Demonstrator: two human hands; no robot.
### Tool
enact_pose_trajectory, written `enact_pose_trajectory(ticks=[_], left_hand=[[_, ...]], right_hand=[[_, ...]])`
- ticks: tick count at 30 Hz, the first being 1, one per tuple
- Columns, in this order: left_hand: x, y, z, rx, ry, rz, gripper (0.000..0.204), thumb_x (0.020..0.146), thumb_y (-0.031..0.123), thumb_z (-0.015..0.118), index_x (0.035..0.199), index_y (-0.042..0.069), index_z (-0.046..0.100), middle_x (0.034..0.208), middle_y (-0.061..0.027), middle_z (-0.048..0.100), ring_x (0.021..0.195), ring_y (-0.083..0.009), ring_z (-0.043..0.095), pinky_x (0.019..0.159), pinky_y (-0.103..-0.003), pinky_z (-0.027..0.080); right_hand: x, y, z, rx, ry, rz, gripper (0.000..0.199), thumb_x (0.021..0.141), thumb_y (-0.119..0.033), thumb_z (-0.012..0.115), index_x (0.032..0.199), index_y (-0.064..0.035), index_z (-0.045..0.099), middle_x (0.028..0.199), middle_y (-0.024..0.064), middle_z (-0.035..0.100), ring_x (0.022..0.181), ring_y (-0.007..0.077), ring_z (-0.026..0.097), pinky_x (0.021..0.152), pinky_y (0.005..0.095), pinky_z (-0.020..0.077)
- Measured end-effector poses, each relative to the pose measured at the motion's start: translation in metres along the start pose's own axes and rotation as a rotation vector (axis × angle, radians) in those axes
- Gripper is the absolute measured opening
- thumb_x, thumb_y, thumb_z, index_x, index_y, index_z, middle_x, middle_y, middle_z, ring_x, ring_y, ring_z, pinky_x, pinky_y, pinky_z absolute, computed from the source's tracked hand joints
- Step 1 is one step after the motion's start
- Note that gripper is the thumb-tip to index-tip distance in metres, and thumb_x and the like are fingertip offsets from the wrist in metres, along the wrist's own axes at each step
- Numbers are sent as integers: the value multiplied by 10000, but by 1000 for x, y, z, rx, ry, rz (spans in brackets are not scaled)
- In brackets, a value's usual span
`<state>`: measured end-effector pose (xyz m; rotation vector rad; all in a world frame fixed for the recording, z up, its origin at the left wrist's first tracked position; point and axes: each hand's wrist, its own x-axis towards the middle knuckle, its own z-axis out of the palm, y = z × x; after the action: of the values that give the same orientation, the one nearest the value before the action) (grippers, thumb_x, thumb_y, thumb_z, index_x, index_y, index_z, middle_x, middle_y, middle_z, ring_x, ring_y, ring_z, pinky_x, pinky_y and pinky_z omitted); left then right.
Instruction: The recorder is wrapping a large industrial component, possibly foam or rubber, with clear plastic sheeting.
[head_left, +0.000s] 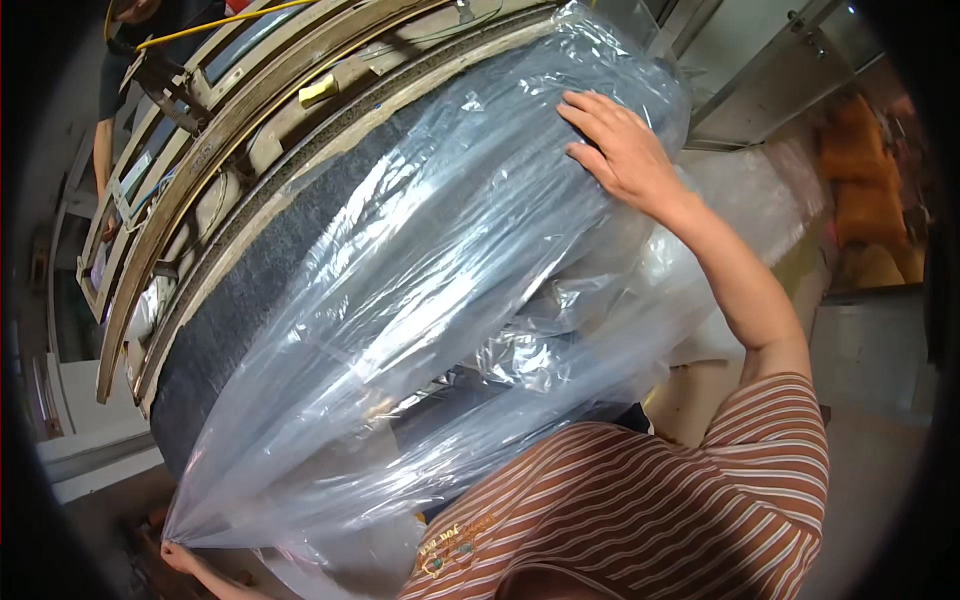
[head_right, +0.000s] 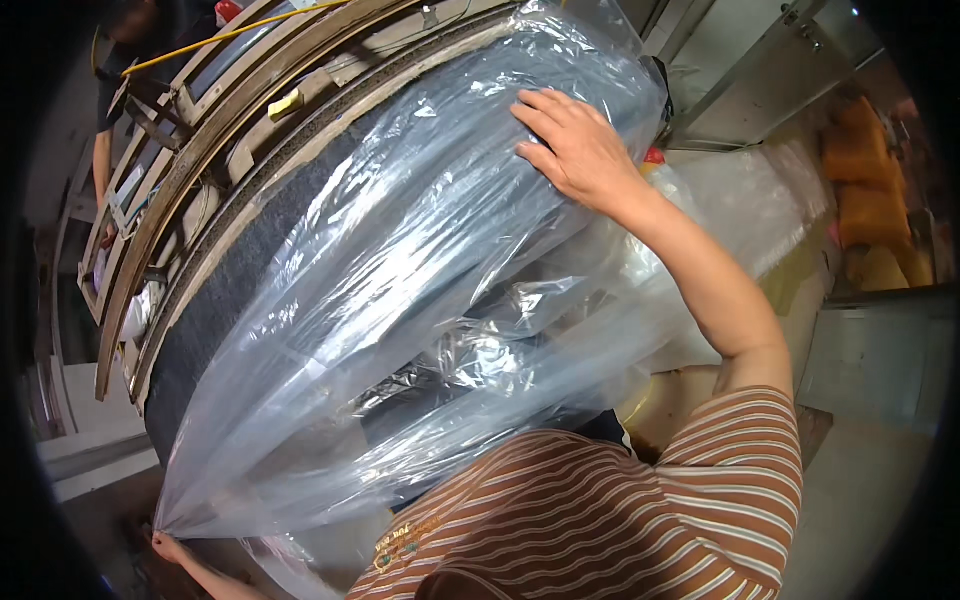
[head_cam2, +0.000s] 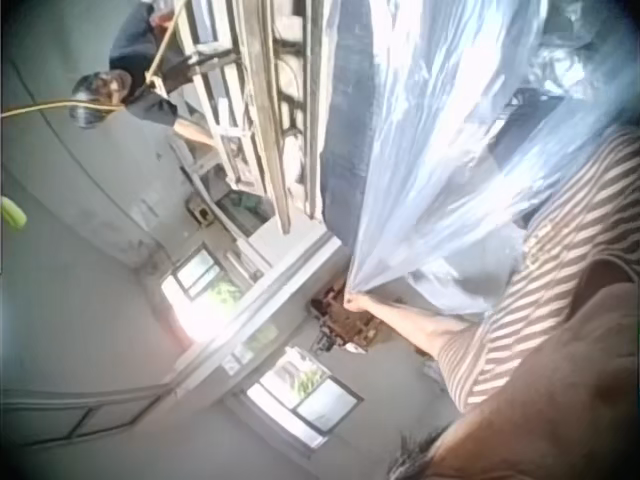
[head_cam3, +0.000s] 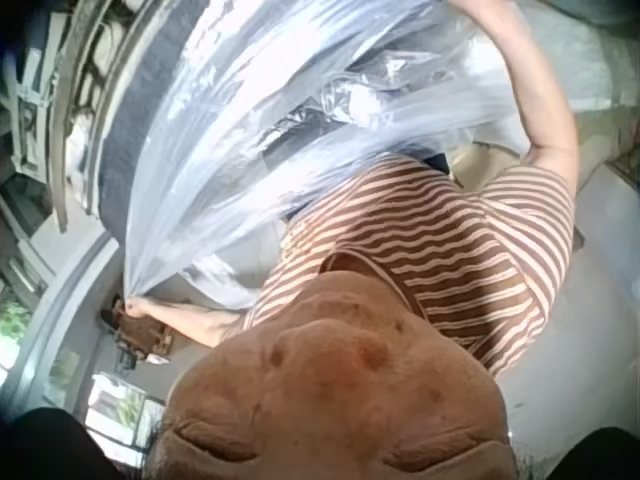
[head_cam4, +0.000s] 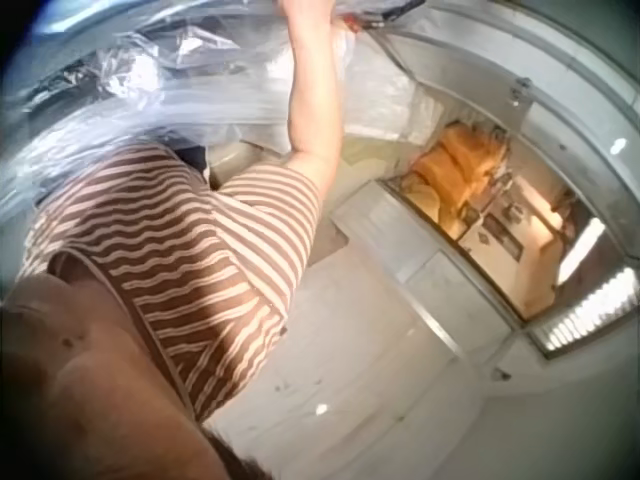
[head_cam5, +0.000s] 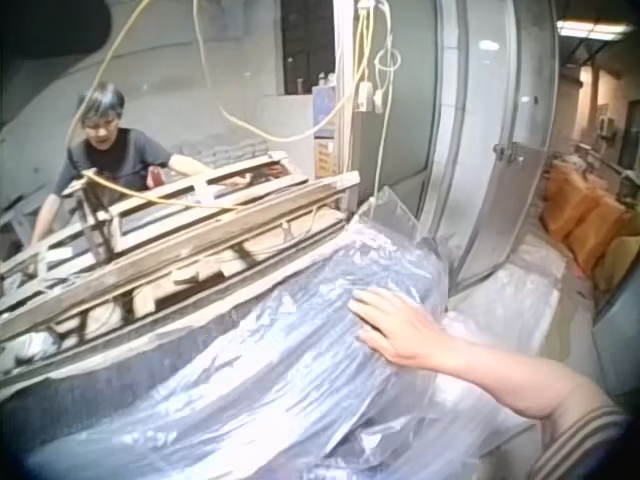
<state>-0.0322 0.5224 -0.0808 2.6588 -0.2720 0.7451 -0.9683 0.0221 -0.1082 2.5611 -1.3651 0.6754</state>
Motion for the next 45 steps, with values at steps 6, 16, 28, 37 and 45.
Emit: enact_pose_trajectory(ticks=[6,16,28,37,45], left_hand=[[9,-4,-33,-138,62,53,388,851,331,561,1054,5,614,1047,-161,632,912,-289,589,820,-375,442],[-42,-40,-86,-202,106,65,347,840,301,617,1015,1,633,1003,-146,646,890,-245,589,814,-346,451],[-167,-135,-113,-505,-151,-71,303,884,247,611,1044,-10,615,1039,-63,615,898,-185,551,829,-296,440],[-51,47,-40,-1171,-312,-224,359,855,285,586,1009,-38,624,988,-113,652,792,-217,621,719,-349,521],[-132,263,94,-709,-49,255,254,862,261,564,943,29,629,842,-107,650,790,-190,607,732,-303,463]], right_hand=[[13,40,-3,-219,118,100,206,834,-258,582,845,-55,554,880,75,573,797,278,544,679,409,454],[12,-42,24,137,-130,-176,512,932,-337,438,1369,-83,359,1435,79,337,1339,252,282,1091,474,205],[68,-18,48,509,-109,-2,148,779,-257,634,882,-153,616,885,70,582,906,250,560,788,362,442],[148,46,-31,1003,315,253,288,869,-224,525,1049,-1,552,913,43,574,841,143,534,750,284,428],[95,185,90,478,415,484,273,915,-230,539,1023,18,576,942,70,604,884,164,556,831,276,429]])
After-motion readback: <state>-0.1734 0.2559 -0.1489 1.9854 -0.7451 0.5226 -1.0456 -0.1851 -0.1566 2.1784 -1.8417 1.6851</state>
